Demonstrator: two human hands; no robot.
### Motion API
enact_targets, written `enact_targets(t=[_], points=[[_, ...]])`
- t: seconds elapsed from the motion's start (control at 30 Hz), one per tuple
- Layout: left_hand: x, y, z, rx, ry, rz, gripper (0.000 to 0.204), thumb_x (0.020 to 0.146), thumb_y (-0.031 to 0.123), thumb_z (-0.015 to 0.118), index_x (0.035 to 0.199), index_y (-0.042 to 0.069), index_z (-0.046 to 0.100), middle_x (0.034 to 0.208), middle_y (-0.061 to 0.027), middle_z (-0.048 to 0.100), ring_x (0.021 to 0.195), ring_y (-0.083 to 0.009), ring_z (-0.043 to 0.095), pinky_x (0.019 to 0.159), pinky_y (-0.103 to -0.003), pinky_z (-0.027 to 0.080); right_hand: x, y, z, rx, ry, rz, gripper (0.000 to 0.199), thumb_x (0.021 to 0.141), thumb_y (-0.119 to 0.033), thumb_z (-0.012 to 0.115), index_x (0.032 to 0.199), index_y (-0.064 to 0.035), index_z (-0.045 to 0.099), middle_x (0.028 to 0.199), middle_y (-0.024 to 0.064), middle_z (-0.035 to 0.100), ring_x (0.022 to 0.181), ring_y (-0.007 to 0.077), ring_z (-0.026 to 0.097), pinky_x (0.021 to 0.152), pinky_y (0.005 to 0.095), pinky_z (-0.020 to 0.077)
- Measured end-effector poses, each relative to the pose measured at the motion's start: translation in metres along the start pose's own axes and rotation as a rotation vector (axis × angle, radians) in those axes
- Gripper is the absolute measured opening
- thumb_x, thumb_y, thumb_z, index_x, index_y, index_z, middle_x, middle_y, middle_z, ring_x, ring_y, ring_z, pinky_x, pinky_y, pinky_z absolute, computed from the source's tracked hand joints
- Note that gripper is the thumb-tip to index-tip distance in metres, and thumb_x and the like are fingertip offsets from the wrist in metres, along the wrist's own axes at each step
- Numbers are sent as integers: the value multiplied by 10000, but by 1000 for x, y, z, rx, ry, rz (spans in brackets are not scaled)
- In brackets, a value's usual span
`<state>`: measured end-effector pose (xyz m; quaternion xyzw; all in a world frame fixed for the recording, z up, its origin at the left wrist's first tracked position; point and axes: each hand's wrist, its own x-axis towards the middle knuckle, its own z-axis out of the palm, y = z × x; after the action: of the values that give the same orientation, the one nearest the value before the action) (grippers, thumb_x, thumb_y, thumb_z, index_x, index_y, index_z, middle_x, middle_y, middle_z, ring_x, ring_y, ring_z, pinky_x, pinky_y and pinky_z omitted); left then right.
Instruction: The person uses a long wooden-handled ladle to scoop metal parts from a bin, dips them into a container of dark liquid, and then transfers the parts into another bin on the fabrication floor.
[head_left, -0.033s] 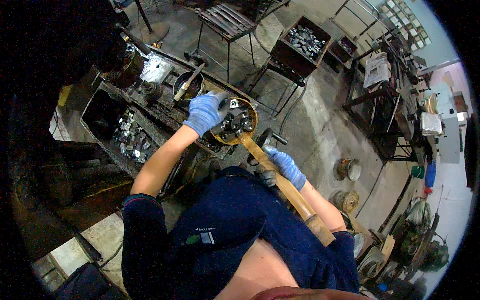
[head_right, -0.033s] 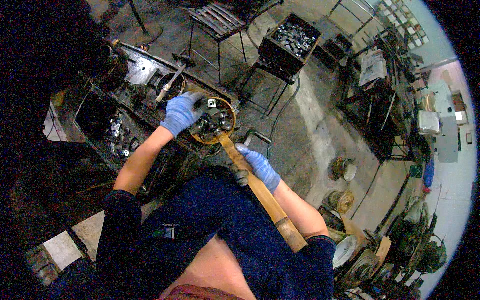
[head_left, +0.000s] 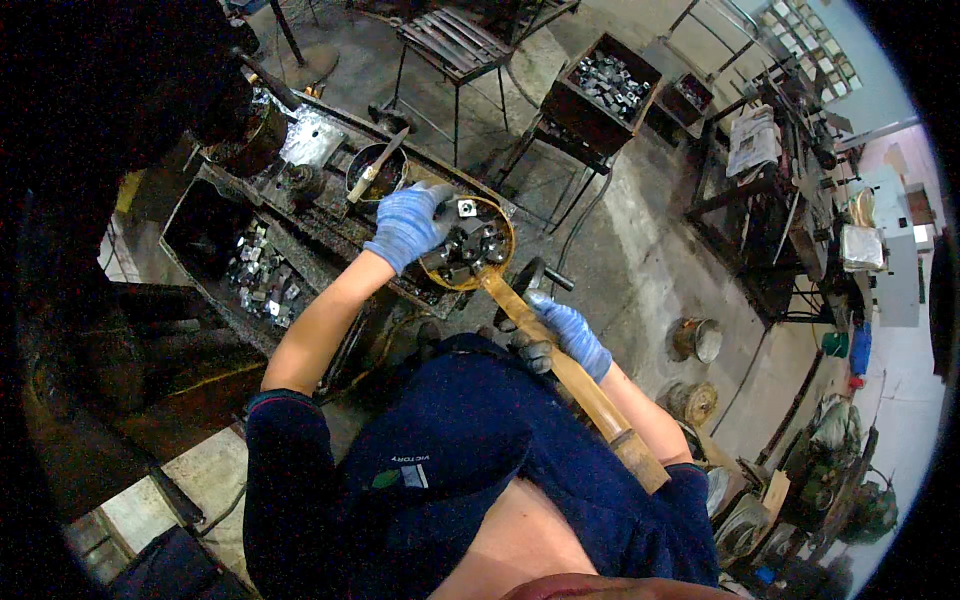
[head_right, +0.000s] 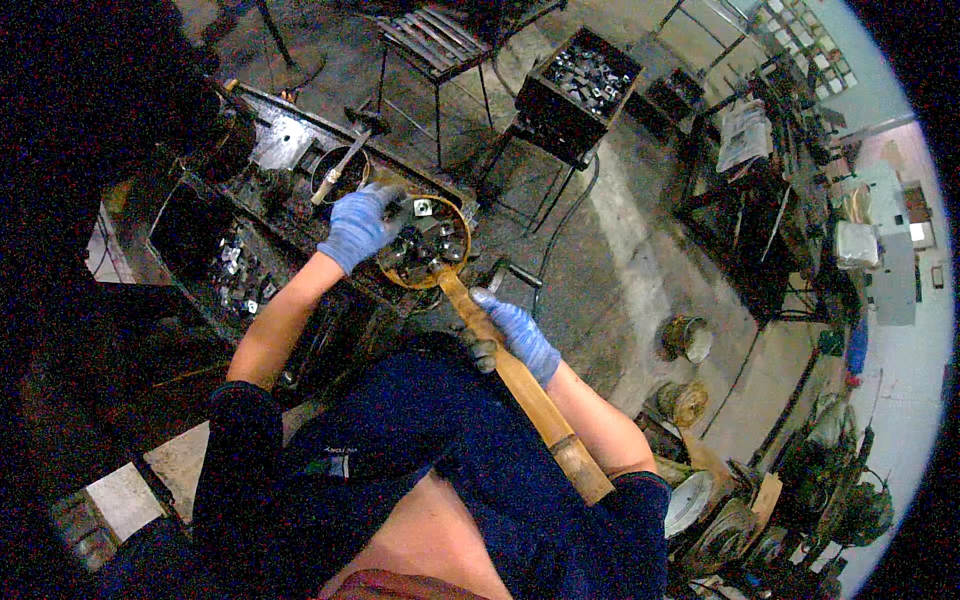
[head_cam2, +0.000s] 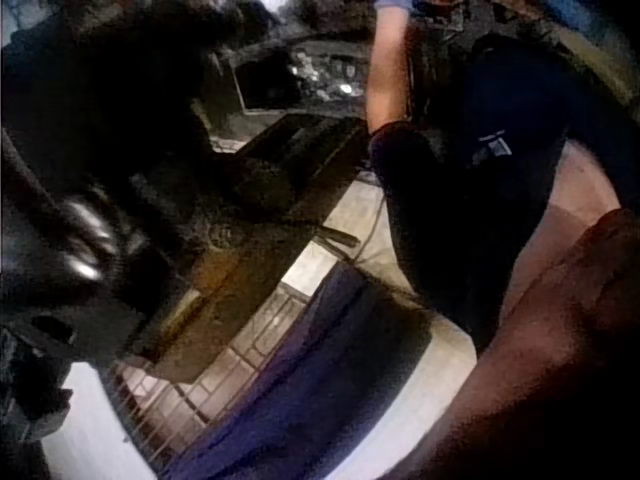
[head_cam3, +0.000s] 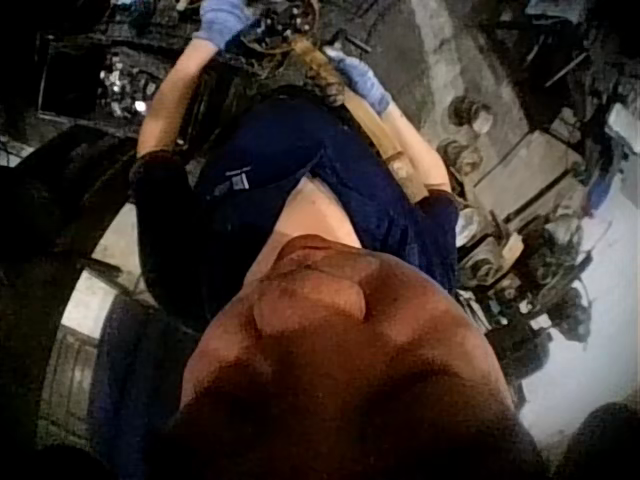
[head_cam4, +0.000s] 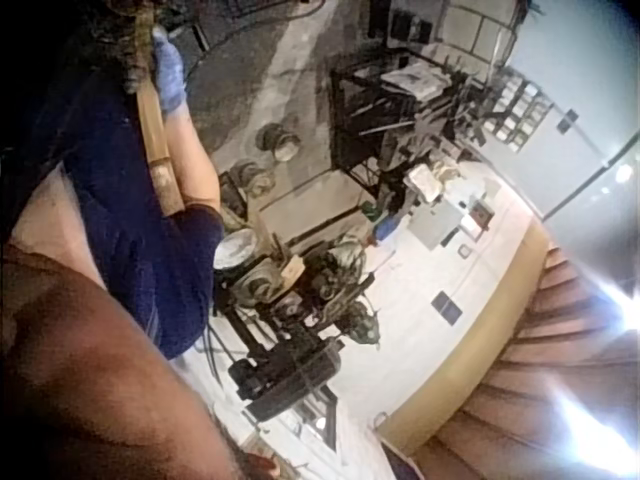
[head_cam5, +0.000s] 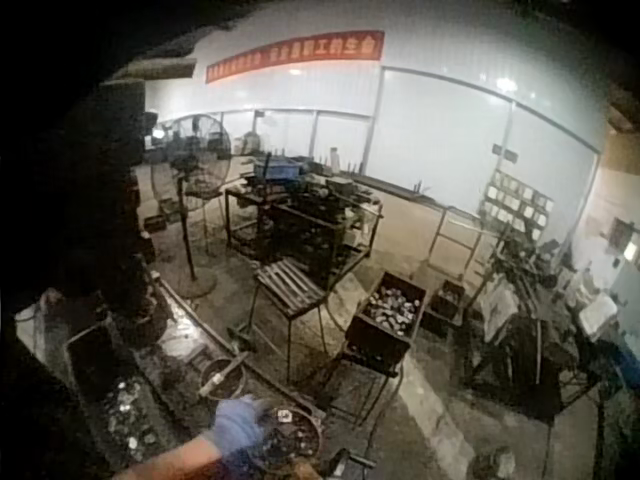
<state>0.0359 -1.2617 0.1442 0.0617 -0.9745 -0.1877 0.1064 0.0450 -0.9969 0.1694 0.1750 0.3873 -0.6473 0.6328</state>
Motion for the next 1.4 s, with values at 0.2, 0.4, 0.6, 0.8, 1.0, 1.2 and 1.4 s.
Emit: enact_targets(t=[0.2,0.4,0.6,0.8,1.0,1.2,1.4], points=[[-1,-15,-20,-93,94,47,197,633,202,635,804,105,639,827,-107,596,755,-294,580,666,-360,472,5,-1,-3,40,-7,37,372,795,-466,540,907,-115,483,586,17,451,372,103,413,316,247,374],[-17,-18,-14,59,-127,50,228,592,209,621,795,108,645,812,-111,605,753,-290,587,670,-371,476,8,4,-7,40,3,2,478,839,-440,458,972,16,514,567,40,503,348,114,430,316,230,359],[-21,-17,-16,18,-190,-18,251,605,290,630,792,124,654,784,-101,610,741,-293,589,671,-370,476,6,2,0,-8,0,-6,372,801,-459,536,896,-100,516,592,32,490,355,121,414,309,256,373],[-13,-28,0,59,-256,-36,346,608,289,618,893,94,603,801,-139,607,785,-315,584,694,-400,467,9,3,-3,16,-6,5,380,820,-471,497,890,-99,529,573,35,497,359,122,436,311,260,380],[-29,-22,-7,91,-379,-82,417,633,290,613,989,75,576,887,-146,603,820,-310,581,703,-402,467,8,11,-7,21,-43,40,435,835,-495,447,913,-75,527,589,21,472,373,91,396,318,241,357],[-42,-36,3,141,-120,36,395,662,286,598,1018,121,554,856,-137,608,762,-299,593,632,-401,474,12,2,-12,116,-124,122,456,844,-468,435,962,-36,522,608,23,482,393,95,419,336,237,374],[-72,-66,-60,-335,172,-53,284,723,247,612,944,70,592,844,-140,621,755,-300,595,683,-356,470,-10,16,9,-189,168,-59,452,846,-430,436,1065,-38,490,599,51,489,400,126,444,333,245,379]])
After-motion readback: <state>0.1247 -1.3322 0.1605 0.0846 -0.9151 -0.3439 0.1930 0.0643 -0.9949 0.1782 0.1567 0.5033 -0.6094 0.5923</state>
